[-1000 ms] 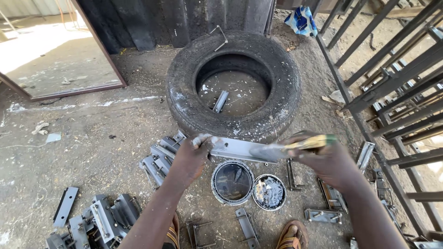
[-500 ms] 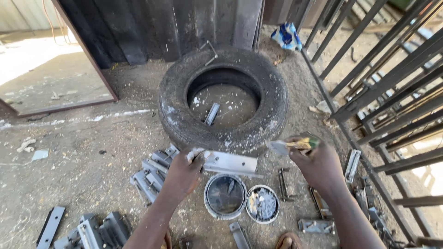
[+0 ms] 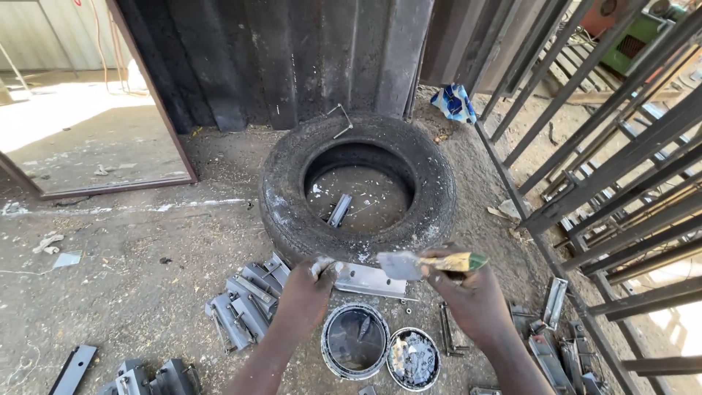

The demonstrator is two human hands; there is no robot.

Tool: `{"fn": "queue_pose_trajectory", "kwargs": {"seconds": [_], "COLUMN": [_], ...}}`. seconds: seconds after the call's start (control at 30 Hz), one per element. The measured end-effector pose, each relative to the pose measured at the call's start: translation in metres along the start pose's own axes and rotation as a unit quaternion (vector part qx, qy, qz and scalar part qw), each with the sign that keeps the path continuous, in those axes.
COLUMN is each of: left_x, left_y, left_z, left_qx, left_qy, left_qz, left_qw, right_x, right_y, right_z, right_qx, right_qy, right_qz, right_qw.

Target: Painting small metal brackets using a paintbrush and a can of paint

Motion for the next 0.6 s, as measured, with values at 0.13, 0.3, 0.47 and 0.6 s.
{"fn": "queue_pose_trajectory", "kwargs": {"seconds": [0.13,0.3,0.47,0.6], "left_x": [0.005,-0.002,0.002,-0.004], "left_y": [0.012,0.014,0.025,0.023], "left_z": [-0.009,0.004,0.006,0.009], "left_qx": [0.031,0.034,0.078,0.084], "left_qy": [-0.013,0.071,0.077,0.013], "left_qz": [-0.017,-0.006,0.001,-0.020], "left_qw": [0.999,0.997,0.994,0.996], "right_x": [-0.018,-0.027,-0.023,-0.032], "right_y": [-0.002,-0.012,-0.003,0.002], "right_z": [-0.026,-0.040,-0.006,-0.030], "right_qx": [-0.087,-0.140,0.007,-0.108], "right_qy": [0.128,0.100,-0.013,0.022], "right_qz": [0.033,0.104,0.033,0.048], "right_qw": [0.987,0.980,0.999,0.993]}}
Point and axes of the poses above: each hand's wrist, its own x-axis away from the middle knuckle, its own y-axis out of the back of the hand, z = x × y, the point moved 2 cm from there along -x, towards the middle knuckle, and after that the axes turned 9 degrees about -x, right-handed, at the moved point
